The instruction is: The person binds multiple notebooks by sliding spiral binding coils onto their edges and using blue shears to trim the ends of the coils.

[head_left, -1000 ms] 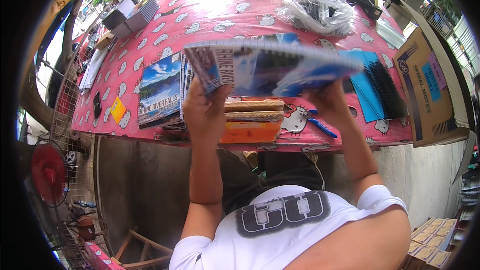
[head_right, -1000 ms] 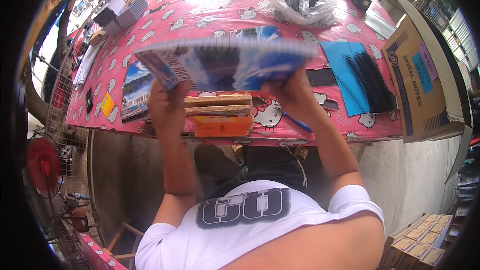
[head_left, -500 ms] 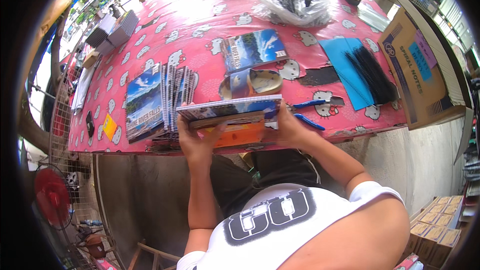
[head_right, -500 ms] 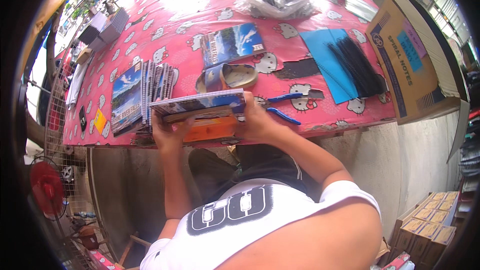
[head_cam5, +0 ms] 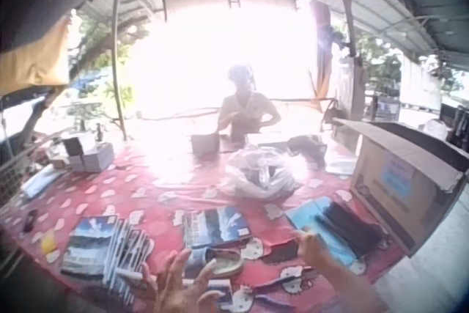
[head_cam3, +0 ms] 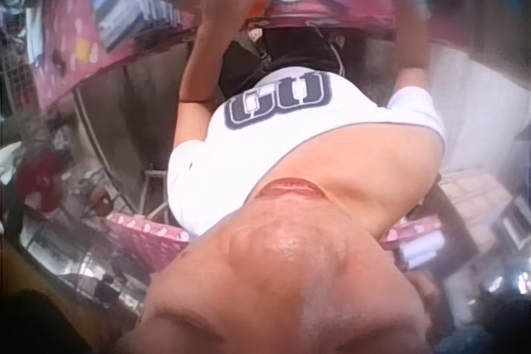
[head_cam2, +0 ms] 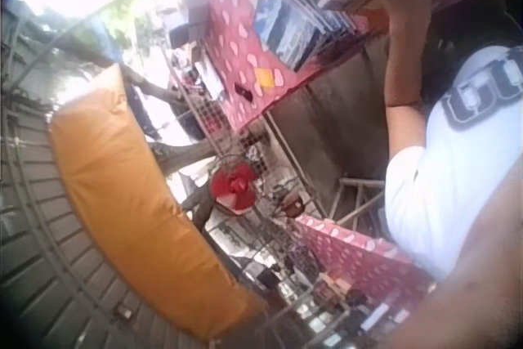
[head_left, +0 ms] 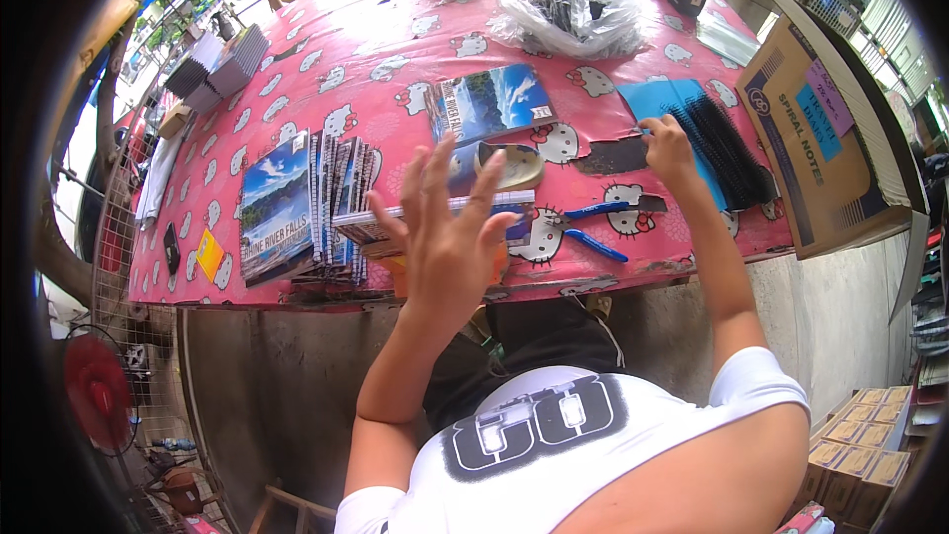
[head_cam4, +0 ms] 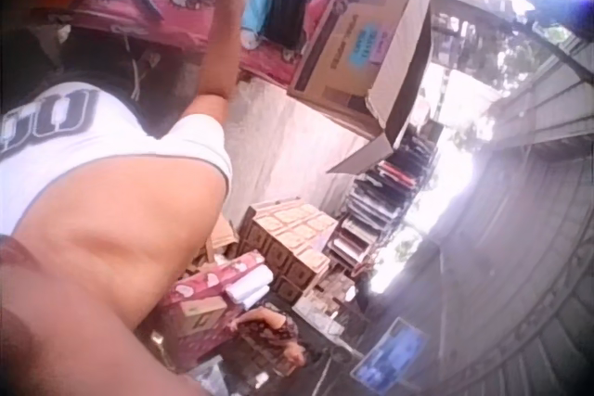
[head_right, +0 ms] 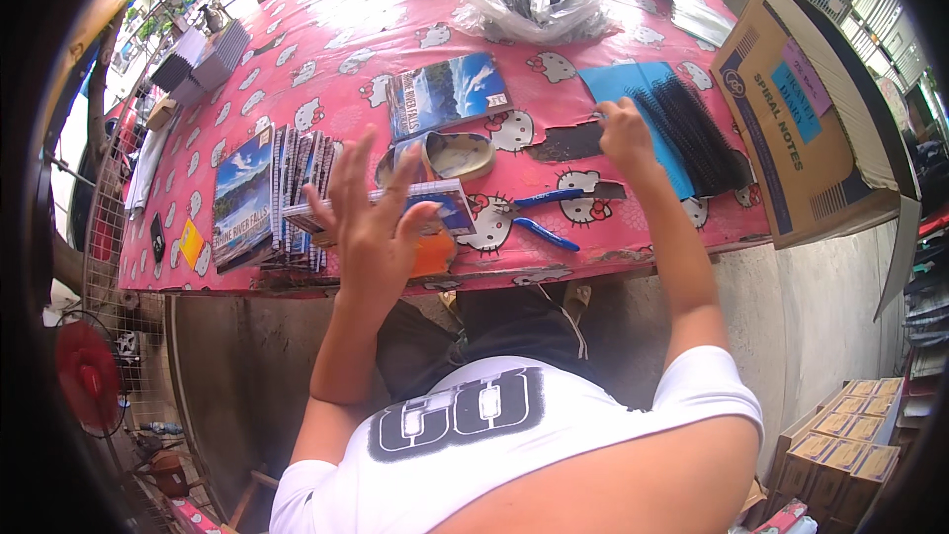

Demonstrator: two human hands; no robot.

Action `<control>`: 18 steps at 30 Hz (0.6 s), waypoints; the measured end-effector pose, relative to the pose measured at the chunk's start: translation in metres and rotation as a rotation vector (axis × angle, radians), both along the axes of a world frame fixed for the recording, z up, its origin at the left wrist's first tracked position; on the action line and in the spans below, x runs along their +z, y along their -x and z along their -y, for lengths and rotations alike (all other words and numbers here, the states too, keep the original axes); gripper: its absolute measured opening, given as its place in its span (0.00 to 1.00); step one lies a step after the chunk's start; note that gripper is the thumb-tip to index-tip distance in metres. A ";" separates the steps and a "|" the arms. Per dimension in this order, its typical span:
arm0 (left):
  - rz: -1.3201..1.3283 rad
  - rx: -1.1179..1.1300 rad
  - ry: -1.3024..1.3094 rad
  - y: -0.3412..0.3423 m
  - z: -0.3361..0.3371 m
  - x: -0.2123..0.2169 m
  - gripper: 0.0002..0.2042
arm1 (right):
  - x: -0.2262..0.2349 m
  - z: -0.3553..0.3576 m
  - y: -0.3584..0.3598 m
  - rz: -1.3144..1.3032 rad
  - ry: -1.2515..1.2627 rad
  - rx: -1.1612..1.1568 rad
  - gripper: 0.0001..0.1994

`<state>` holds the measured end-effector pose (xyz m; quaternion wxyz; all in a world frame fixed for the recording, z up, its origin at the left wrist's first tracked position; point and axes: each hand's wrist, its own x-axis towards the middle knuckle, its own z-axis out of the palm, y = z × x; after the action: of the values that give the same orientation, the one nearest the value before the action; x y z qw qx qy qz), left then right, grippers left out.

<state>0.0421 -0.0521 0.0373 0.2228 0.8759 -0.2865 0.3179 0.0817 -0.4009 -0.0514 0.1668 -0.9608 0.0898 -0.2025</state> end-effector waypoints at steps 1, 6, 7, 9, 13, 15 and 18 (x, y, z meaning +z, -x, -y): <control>-0.012 -0.011 -0.049 -0.001 0.003 0.002 0.21 | 0.011 -0.020 0.002 0.099 -0.032 0.150 0.10; -0.147 -0.196 0.220 -0.010 0.000 -0.017 0.10 | 0.073 -0.116 0.044 0.129 -0.388 0.574 0.10; -0.142 -0.219 0.260 -0.007 0.001 -0.015 0.10 | 0.081 -0.124 0.048 0.122 -0.447 0.624 0.10; -0.115 -0.234 0.262 -0.003 0.000 -0.014 0.10 | 0.091 -0.133 0.055 0.103 -0.562 0.722 0.10; -0.036 -0.282 0.243 0.007 -0.008 -0.024 0.11 | 0.101 -0.138 0.057 0.067 -0.523 0.836 0.09; 0.031 -0.298 0.244 0.012 -0.012 -0.031 0.12 | 0.104 -0.136 0.058 -0.014 -0.493 0.898 0.09; 0.079 -0.296 0.226 0.019 -0.015 -0.040 0.11 | 0.103 -0.137 0.055 -0.041 -0.412 0.955 0.08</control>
<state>0.0234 -0.0374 -0.0023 0.3525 0.7806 -0.3831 0.3458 0.0271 -0.2639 0.0516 0.4244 -0.8457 -0.3174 -0.0631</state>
